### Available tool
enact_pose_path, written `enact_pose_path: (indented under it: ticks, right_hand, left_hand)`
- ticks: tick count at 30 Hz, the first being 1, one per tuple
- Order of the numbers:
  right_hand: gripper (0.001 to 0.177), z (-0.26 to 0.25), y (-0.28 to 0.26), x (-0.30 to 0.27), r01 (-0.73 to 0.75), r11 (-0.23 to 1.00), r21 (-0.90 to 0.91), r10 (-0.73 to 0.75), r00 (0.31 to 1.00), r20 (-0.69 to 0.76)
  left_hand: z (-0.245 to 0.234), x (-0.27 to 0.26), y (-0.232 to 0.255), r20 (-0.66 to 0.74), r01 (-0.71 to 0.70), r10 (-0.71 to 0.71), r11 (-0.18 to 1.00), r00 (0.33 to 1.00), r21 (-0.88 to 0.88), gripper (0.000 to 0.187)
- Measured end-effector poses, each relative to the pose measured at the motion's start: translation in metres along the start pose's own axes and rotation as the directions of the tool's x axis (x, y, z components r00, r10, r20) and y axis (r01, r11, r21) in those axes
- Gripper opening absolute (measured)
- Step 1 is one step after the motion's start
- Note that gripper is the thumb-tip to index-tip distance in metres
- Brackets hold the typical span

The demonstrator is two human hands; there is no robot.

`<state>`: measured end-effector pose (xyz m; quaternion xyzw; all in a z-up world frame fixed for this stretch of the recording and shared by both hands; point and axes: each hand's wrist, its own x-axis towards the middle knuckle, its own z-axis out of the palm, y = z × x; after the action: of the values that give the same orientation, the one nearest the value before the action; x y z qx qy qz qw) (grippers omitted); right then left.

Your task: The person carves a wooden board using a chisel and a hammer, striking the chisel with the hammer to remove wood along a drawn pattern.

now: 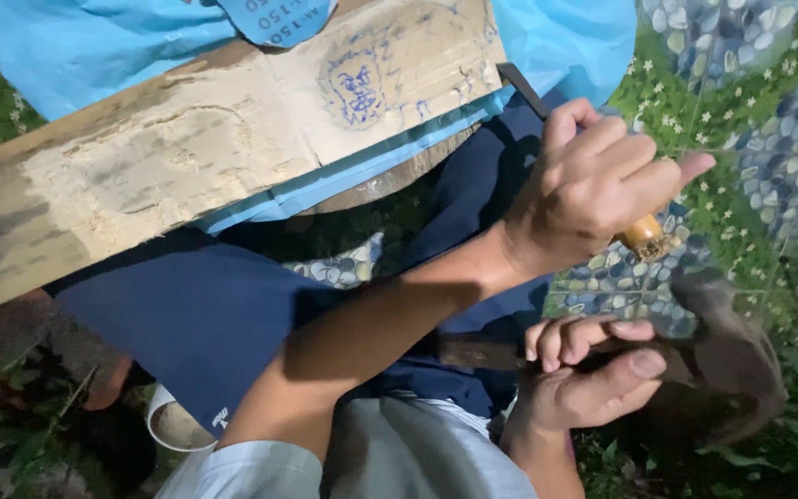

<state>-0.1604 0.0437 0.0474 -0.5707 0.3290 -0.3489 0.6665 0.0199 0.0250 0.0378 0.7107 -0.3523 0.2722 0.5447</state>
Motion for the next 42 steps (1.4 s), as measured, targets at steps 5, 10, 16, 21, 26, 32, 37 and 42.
enact_pose_path:
  ticks: [5,10,16,21,26,32,37,42]
  right_hand:
    - [0.026,0.010,-0.001,-0.001,0.031,1.000,0.000,-0.031,0.999,-0.042]
    - [0.022,0.019,-0.001,0.002,0.020,0.999,0.044,-0.020,1.000,-0.008]
    - [0.016,0.008,0.031,0.000,0.055,0.967,0.250,-0.047,0.998,-0.038]
    - [0.025,0.030,0.024,0.000,0.076,0.964,0.255,-0.056,0.995,-0.086]
    - [0.022,0.015,0.063,0.006,-0.005,0.940,0.341,0.029,0.997,-0.066]
    - [0.026,0.026,0.058,0.013,0.002,0.971,0.239,0.044,0.982,-0.185]
    - [0.025,0.028,0.071,0.014,-0.027,0.968,0.249,0.087,0.969,-0.231]
    - [0.070,-0.111,0.332,0.076,-0.299,0.805,0.513,0.135,0.934,0.332]
  left_hand:
    - [0.003,-0.011,-0.001,0.063,0.034,-0.030,0.997,0.998,-0.063,0.021]
    - [-0.004,0.006,0.002,0.020,0.011,-0.009,0.997,1.000,-0.082,0.036]
    - [-0.002,-0.001,-0.002,0.017,0.028,-0.026,0.996,1.000,-0.089,0.046]
    - [0.006,-0.021,-0.011,0.143,-0.014,0.016,1.000,0.990,-0.019,0.052]
    - [0.002,-0.016,-0.011,0.129,-0.018,0.018,1.000,0.991,-0.001,0.054]
    - [0.005,-0.013,-0.008,0.081,-0.017,0.015,1.000,0.997,0.017,0.053]
    - [0.001,-0.007,-0.004,0.087,0.007,-0.007,1.000,0.996,0.000,0.051]
    - [-0.002,-0.006,-0.004,0.129,0.038,-0.034,0.999,0.991,-0.027,0.046]
